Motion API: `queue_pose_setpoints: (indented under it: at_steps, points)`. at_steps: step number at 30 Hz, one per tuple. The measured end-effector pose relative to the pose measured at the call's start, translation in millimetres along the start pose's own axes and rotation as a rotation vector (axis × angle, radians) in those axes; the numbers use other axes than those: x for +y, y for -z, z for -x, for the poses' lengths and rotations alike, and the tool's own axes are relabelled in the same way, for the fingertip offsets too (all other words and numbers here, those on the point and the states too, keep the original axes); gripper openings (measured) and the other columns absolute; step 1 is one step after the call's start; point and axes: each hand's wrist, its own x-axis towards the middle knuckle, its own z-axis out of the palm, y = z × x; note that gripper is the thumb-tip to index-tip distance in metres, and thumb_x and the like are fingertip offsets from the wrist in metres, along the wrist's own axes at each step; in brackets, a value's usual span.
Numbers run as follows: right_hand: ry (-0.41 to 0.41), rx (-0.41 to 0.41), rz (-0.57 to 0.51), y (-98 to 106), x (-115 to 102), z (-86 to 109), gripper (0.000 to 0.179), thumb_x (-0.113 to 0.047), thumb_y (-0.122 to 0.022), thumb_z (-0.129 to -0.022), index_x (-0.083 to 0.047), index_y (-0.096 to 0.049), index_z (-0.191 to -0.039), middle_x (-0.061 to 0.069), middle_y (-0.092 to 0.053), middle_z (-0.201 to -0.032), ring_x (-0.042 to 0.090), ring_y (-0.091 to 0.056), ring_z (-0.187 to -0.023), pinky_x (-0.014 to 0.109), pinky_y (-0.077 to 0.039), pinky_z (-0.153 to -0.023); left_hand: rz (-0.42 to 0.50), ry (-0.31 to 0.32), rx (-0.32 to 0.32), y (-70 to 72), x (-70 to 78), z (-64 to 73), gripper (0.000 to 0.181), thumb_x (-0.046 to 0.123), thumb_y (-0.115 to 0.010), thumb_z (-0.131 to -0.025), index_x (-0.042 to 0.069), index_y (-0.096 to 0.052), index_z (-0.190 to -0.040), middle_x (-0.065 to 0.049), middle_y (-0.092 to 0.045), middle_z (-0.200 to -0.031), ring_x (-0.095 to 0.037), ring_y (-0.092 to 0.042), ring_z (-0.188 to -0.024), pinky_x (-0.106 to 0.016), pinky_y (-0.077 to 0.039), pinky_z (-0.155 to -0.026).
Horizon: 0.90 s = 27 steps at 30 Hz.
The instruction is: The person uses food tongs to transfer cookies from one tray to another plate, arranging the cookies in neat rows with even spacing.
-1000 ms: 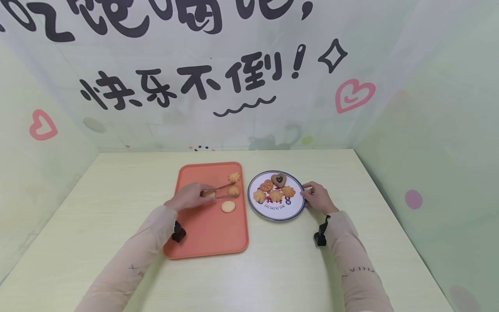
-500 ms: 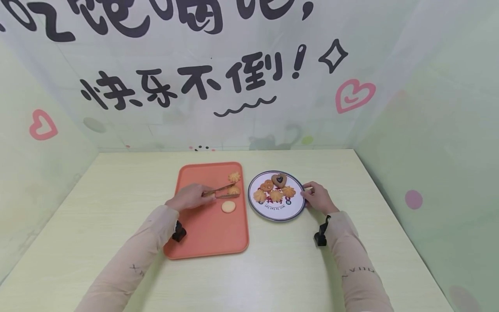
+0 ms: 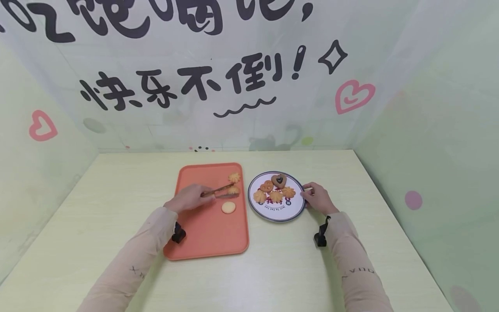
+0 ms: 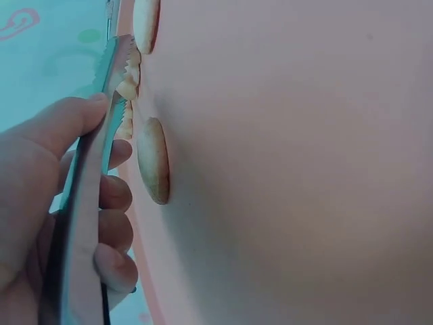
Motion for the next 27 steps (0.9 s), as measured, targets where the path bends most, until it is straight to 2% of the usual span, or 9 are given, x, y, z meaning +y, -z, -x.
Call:
queue_pose_setpoints:
  at_steps: [6,13,16,23,27]
  points:
    - [0.009,0.006,0.002,0,0,-0.6,0.036,-0.015,-0.052,-0.09,0.006,-0.044,-0.118,0.012,-0.057,-0.083,0.015,-0.053,-0.064,0.027,-0.044,-0.059,-0.017,-0.01,0.004,2.4,0.7,0.3,0.035,0.033,-0.054,-0.088,0.013,-0.061,-0.116,-0.002,-0.064,-0.101,-0.011,-0.059,-0.08,-0.028,-0.044,-0.064]
    - [0.006,0.003,0.001,-1,3,-1.6,0.037,-0.015,-0.053,-0.09,0.006,-0.044,-0.118,0.012,-0.057,-0.083,0.016,-0.053,-0.064,0.028,-0.044,-0.059,0.008,-0.008,0.009,2.0,0.2,3.2,0.035,0.033,-0.052,-0.089,0.013,-0.06,-0.116,-0.003,-0.062,-0.106,-0.017,-0.058,-0.093,-0.035,-0.045,-0.077]
    - [0.0,0.003,0.003,-1,2,-0.9,0.036,-0.015,-0.053,-0.09,0.005,-0.044,-0.118,0.012,-0.057,-0.083,0.016,-0.053,-0.065,0.028,-0.044,-0.059,0.016,-0.006,0.012,2.9,0.1,4.0,0.036,0.034,-0.053,-0.088,0.013,-0.061,-0.116,-0.002,-0.062,-0.106,-0.016,-0.058,-0.092,-0.035,-0.045,-0.077]
    - [-0.012,-0.002,0.0,-1,1,-0.1,0.037,-0.016,-0.052,-0.09,0.006,-0.044,-0.119,0.012,-0.056,-0.083,0.015,-0.053,-0.065,0.027,-0.044,-0.059,0.087,0.015,0.011,8.8,0.4,7.2,0.038,0.036,-0.054,-0.087,0.014,-0.06,-0.117,0.007,-0.063,-0.075,-0.009,-0.054,-0.062,-0.029,-0.041,-0.06]
    - [-0.009,0.002,0.003,-1,1,0.0,0.036,-0.015,-0.052,-0.09,0.005,-0.044,-0.118,0.012,-0.056,-0.082,0.015,-0.053,-0.064,0.027,-0.044,-0.058,0.089,0.009,0.019,14.0,2.0,9.7,0.039,0.037,-0.053,-0.088,0.014,-0.059,-0.118,0.006,-0.062,-0.078,-0.009,-0.051,-0.059,-0.028,-0.037,-0.056]
